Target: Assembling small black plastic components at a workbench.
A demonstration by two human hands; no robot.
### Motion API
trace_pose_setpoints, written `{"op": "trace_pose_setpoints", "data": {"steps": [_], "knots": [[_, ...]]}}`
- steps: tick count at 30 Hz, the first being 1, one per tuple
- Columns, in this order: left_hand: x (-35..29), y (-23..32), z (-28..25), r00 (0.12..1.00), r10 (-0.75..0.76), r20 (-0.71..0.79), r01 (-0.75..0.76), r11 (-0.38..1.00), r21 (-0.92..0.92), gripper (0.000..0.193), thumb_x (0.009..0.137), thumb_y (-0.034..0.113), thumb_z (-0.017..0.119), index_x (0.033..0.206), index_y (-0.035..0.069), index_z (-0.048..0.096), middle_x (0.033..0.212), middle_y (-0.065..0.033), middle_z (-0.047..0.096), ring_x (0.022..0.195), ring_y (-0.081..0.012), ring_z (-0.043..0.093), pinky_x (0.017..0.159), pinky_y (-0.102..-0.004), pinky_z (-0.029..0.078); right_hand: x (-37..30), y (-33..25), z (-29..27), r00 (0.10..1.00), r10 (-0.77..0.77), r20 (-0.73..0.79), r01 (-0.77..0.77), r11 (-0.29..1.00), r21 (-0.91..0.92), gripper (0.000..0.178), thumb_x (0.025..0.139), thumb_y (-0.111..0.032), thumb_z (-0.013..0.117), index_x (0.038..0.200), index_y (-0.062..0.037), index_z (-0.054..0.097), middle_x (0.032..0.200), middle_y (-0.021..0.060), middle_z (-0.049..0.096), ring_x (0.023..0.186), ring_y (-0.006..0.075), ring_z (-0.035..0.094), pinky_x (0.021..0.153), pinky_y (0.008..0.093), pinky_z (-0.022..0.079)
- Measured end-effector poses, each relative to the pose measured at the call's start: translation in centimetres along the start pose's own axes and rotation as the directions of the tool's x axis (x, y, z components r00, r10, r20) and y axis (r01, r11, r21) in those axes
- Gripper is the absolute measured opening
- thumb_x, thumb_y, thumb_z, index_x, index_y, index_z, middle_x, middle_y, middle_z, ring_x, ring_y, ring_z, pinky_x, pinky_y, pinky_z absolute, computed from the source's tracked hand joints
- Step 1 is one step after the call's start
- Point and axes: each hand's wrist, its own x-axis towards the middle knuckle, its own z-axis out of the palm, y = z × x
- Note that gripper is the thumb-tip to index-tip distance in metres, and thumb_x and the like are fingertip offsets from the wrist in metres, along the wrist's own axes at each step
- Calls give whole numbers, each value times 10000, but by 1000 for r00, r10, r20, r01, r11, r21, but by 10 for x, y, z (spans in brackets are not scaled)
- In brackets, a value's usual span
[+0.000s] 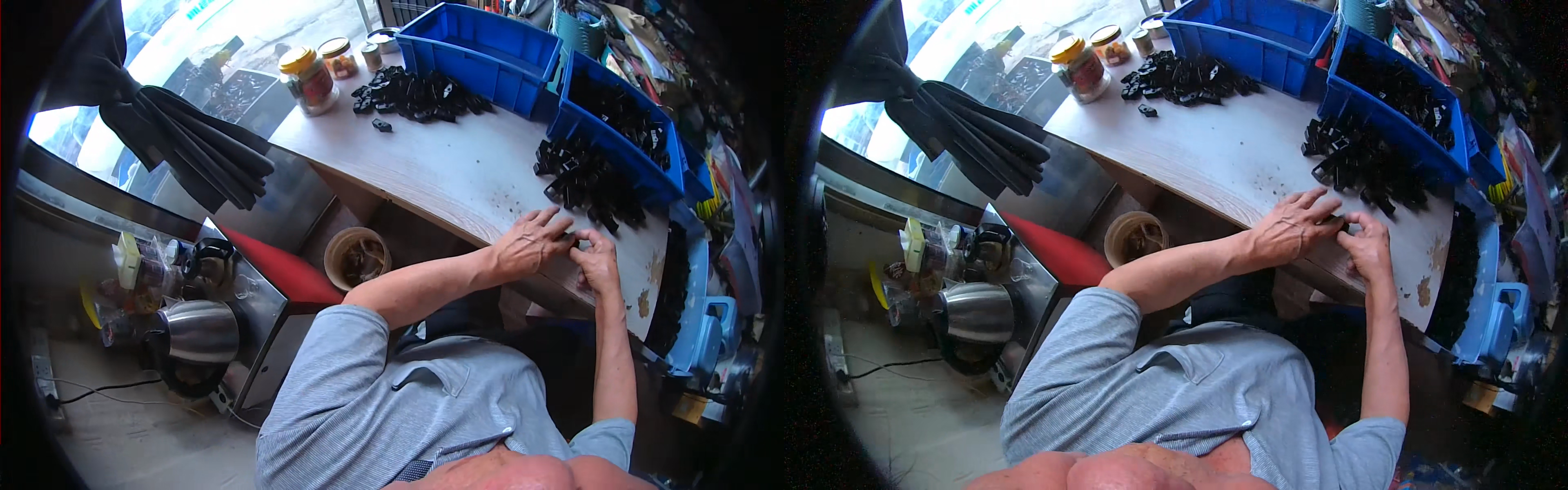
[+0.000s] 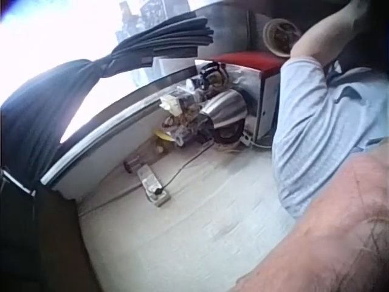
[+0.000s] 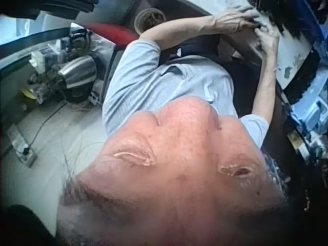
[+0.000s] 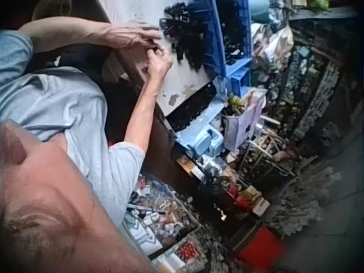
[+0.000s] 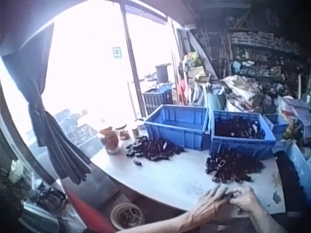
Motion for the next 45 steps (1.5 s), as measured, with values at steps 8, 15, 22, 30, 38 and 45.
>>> {"op": "trace_pose_setpoints", "data": {"steps": [8,15,22,30,38,45], "knots": [[-31,-90,-51,859,-271,-434,300,954,-2,498,786,-114,506,1251,34,603,1179,-224,614,1197,-441,546,984,-520,469,-12,6,-18,994,65,-92,-55,993,108,343,832,-191,760,1106,-33,630,534,-18,473,392,100,485,370,267,449],[-103,-238,-140,748,-616,-247,654,624,428,375,909,107,549,1270,88,647,1306,-164,638,1186,-333,612,1041,-436,463,-5,38,-81,942,170,-291,-30,902,430,344,846,-213,777,1106,-47,624,534,-10,474,413,129,539,434,297,522],[-90,-200,-111,890,-401,-216,455,760,463,354,932,182,617,1275,101,634,1201,-137,683,1109,-346,634,958,-445,502,-10,47,-124,736,244,-631,67,901,428,385,821,-228,810,1139,-70,662,578,-6,497,506,135,570,509,327,584],[-67,-161,-97,855,-438,-280,519,745,420,315,972,266,619,1239,105,664,1094,-143,715,1012,-355,653,886,-444,509,15,19,-76,908,165,-384,-78,969,233,444,831,-269,794,1215,-103,646,587,-9,507,470,103,555,480,298,555],[-66,-132,-75,909,-317,-271,397,858,327,197,889,180,673,1063,97,708,986,-98,723,942,-309,659,849,-409,517,31,12,-62,929,183,-322,-162,983,91,303,846,-291,776,1079,-123,678,582,-18,526,429,81,510,444,282,509],[-50,-103,-36,806,-540,-242,343,760,-553,217,910,72,689,1127,84,692,974,-86,743,946,-149,698,812,-308,549,17,23,-63,950,165,-265,-80,949,303,242,844,-252,781,968,-99,641,543,-40,496,425,81,510,433,283,526]]}}
